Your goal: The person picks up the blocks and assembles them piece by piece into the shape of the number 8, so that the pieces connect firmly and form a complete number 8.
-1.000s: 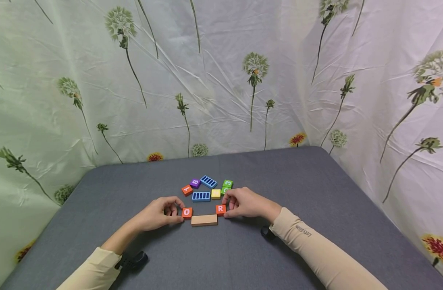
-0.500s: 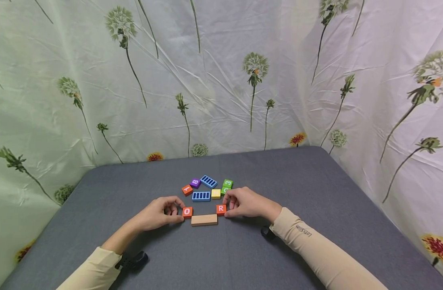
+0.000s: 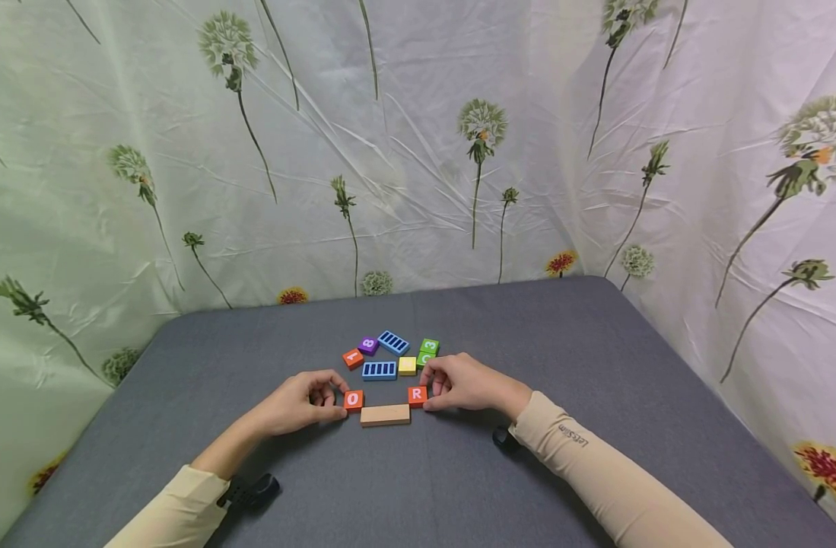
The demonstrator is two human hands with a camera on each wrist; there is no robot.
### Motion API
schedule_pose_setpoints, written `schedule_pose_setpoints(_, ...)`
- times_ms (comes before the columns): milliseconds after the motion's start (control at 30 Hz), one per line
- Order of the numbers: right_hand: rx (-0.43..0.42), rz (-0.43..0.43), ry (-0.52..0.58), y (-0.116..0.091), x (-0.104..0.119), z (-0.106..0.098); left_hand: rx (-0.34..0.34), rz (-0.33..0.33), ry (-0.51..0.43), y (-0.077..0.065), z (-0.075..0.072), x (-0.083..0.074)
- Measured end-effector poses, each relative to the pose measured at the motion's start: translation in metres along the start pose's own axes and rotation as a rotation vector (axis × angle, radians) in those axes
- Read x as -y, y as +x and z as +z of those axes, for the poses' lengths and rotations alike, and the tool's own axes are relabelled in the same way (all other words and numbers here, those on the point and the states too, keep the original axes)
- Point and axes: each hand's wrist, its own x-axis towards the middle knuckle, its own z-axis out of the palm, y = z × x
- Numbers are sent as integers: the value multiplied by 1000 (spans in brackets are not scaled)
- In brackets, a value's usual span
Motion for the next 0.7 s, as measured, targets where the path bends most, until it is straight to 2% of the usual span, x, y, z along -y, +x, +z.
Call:
schedule_pose_setpoints(267, 7, -3, 9, -2, -1, -2, 17, 7, 3, 1, -2, -1)
schedule_pose_setpoints(433, 19, 8, 7, -2, -2, -2, 32, 10, 12, 3, -9, 0)
schedule_pose_setpoints(533, 23, 16, -9, -1, -1, -2, -11, -13, 30, 5, -17, -2)
schedule_pose_setpoints(700, 21, 35, -25, 1, 0, -1, -130, -70, 115, 15, -30, -11)
